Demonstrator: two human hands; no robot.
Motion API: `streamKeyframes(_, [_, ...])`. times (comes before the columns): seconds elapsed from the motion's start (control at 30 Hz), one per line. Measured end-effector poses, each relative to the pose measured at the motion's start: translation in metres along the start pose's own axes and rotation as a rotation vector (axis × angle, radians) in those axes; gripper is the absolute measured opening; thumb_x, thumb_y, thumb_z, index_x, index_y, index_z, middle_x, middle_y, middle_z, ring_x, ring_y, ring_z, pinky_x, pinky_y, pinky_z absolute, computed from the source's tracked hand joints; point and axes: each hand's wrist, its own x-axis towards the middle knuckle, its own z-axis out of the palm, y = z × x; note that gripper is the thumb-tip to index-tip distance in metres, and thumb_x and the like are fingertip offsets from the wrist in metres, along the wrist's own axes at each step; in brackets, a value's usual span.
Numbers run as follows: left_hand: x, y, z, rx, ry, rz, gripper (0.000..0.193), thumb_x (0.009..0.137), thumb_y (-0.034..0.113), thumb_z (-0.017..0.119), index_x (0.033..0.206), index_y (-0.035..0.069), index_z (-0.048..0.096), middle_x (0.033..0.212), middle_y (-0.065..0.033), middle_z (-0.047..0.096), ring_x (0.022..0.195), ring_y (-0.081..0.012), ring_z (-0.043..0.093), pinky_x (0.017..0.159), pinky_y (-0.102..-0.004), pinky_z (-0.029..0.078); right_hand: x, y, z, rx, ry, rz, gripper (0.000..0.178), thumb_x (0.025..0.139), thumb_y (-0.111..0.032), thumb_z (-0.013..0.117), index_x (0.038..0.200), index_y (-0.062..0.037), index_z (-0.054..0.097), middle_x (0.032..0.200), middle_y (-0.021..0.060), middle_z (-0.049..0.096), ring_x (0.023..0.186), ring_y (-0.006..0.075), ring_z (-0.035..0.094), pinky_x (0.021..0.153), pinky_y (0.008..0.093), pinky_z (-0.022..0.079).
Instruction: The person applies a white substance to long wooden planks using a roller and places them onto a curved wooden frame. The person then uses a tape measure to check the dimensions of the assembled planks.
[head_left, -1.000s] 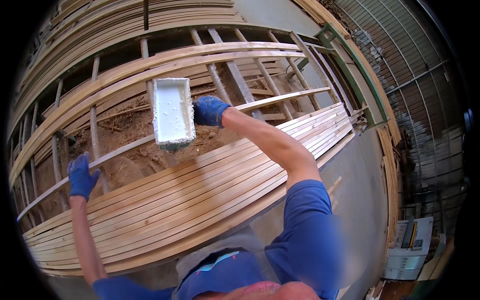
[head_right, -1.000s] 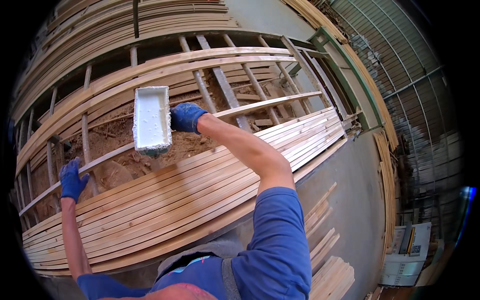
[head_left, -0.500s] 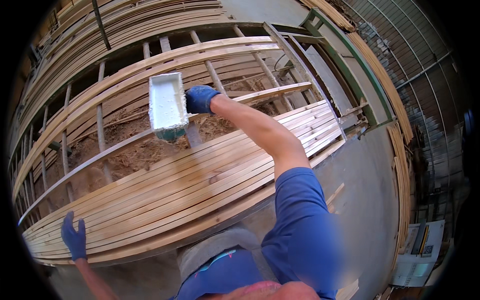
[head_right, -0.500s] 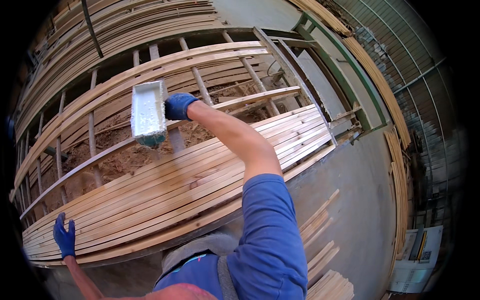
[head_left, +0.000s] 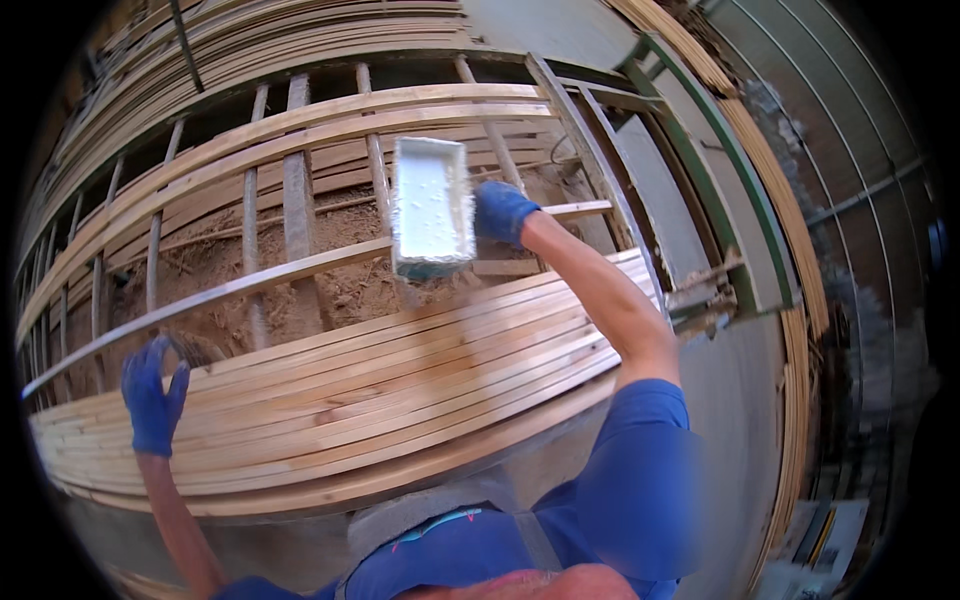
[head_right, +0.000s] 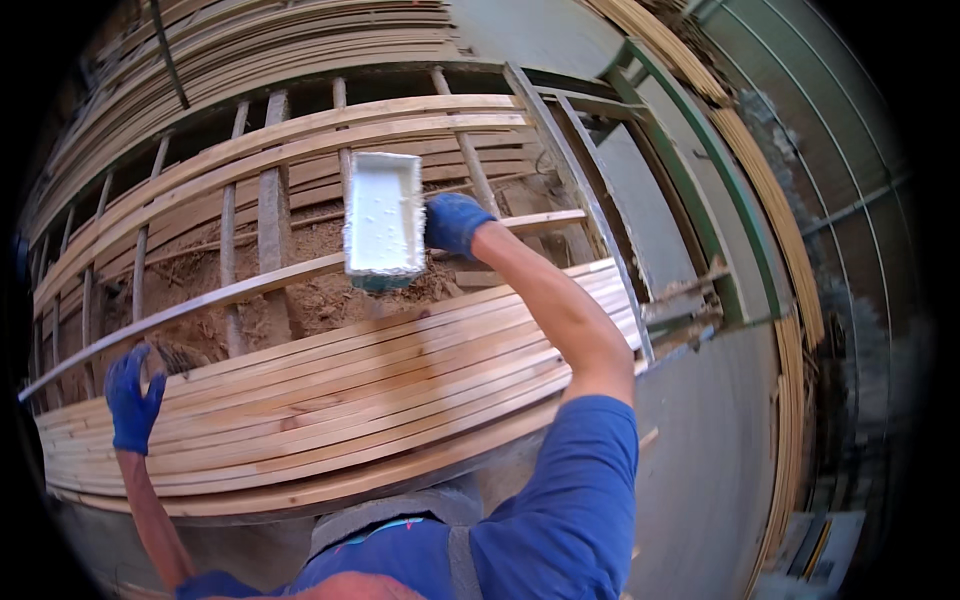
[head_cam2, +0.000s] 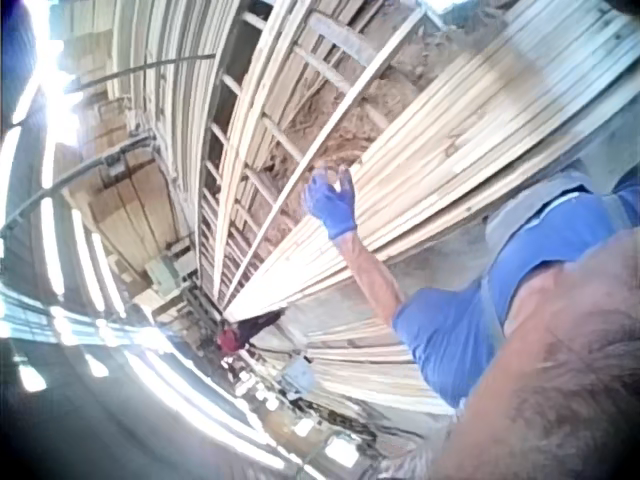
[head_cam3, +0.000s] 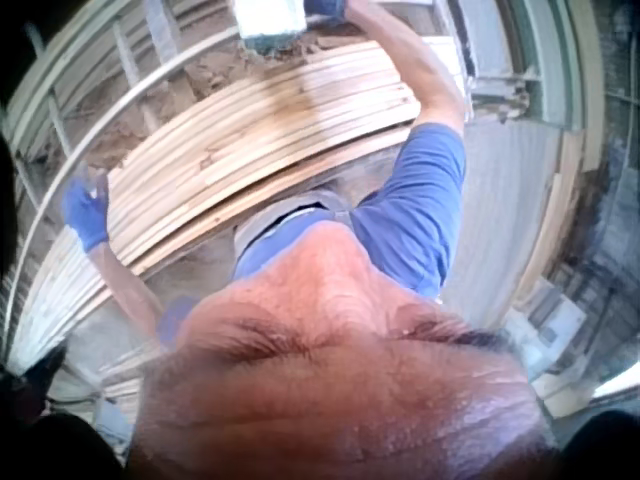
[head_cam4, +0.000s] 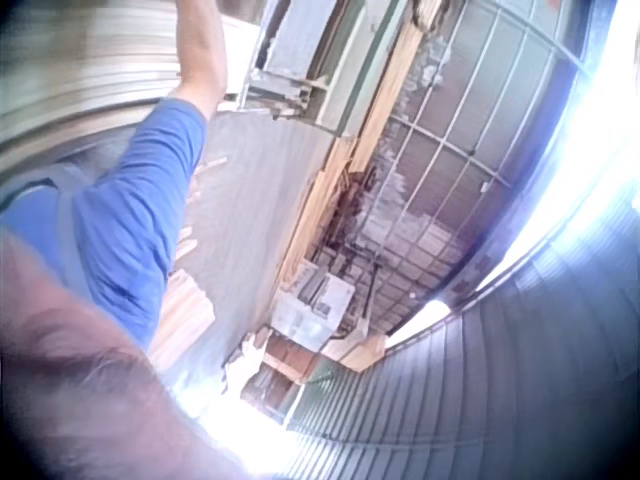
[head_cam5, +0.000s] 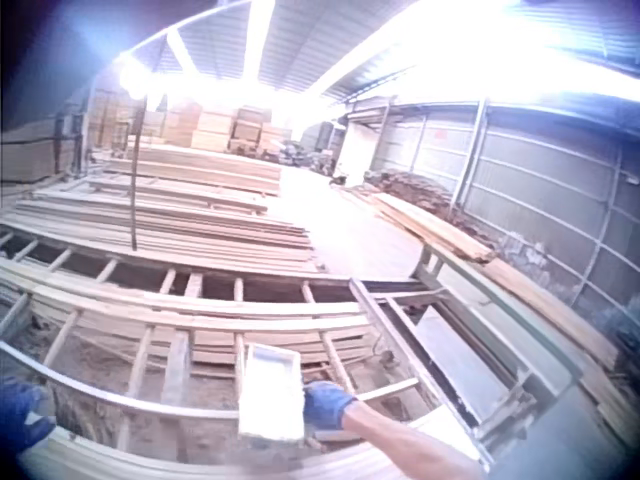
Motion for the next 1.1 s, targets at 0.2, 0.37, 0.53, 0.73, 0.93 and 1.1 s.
streamKeyframes(0.2, [0.103, 0.167, 0.051, -0.074, -0.076, 0.023, 0.045, 0.075, 0.025, 0.072, 0.114, 0.008, 0.060, 0.106, -0.0150, 0.064, 0.097, -0.0353, 0.059, 0.087, -0.0426, 0.045, -0.045, 0.149, 0.024, 0.079, 0.040, -0.074, 0.026, 0.080, -0.028, 0.061, 0.085, -0.0046, 0.069, 0.080, 0.0220, 0.066, 0.074, 0.0362, 0.066, 0.072, 0.0440, 0.053])
streamKeyframes(0.37, [0.175, 0.263, 0.105, -0.054, -0.228, 0.016, 0.061, 0.073, 0.034, 0.073, 0.125, 0.010, 0.052, 0.114, -0.0143, 0.060, 0.107, -0.0326, 0.056, 0.095, -0.0449, 0.040, -0.090, 0.225, -0.004, 0.120, 0.026, -0.016, 0.026, 0.079, -0.031, 0.064, 0.088, -0.0072, 0.069, 0.085, 0.0231, 0.066, 0.084, 0.0408, 0.063, 0.075, 0.0454, 0.051])
streamKeyframes(0.53, [0.230, 0.341, 0.158, -0.030, -0.309, 0.066, 0.068, 0.070, 0.039, 0.074, 0.127, 0.011, 0.051, 0.112, -0.0145, 0.058, 0.107, -0.0322, 0.055, 0.096, -0.0462, 0.039, -0.134, 0.322, 0.010, 0.104, 0.044, 0.087, 0.024, 0.076, -0.028, 0.067, 0.086, -0.0057, 0.070, 0.080, 0.0236, 0.065, 0.081, 0.0414, 0.063, 0.072, 0.0454, 0.051])
streamKeyframes(0.73, [0.262, 0.352, 0.202, 0.015, -0.476, 0.084, 0.036, 0.070, 0.035, 0.072, 0.096, 0.012, 0.062, 0.095, -0.0113, 0.062, 0.096, -0.0323, 0.060, 0.092, -0.0482, 0.040, -0.163, 0.400, 0.020, 0.088, 0.014, 0.126, 0.026, 0.074, -0.024, 0.069, 0.092, -0.0051, 0.070, 0.087, 0.0233, 0.066, 0.086, 0.0399, 0.063, 0.075, 0.0438, 0.051])
streamKeyframes(0.93, [0.260, 0.334, 0.210, 0.029, -0.358, 0.197, 0.026, 0.070, 0.030, 0.071, 0.088, 0.013, 0.063, 0.089, -0.0101, 0.063, 0.092, -0.0311, 0.060, 0.092, -0.0480, 0.040, -0.177, 0.405, -0.003, 0.040, -0.039, 0.193, 0.025, 0.075, -0.025, 0.069, 0.092, -0.0065, 0.069, 0.089, 0.0212, 0.067, 0.085, 0.0401, 0.063, 0.075, 0.0434, 0.051])
streamKeyframes(1.1, [0.245, 0.303, 0.196, 0.013, -0.368, 0.132, 0.022, 0.066, 0.024, 0.072, 0.080, 0.013, 0.060, 0.082, -0.0108, 0.060, 0.084, -0.0327, 0.057, 0.085, -0.0450, 0.041, -0.185, 0.398, -0.006, 0.070, 0.071, 0.107, 0.018, 0.074, -0.019, 0.069, 0.084, -0.0046, 0.069, 0.079, 0.0222, 0.066, 0.079, 0.0402, 0.063, 0.068, 0.0433, 0.051])
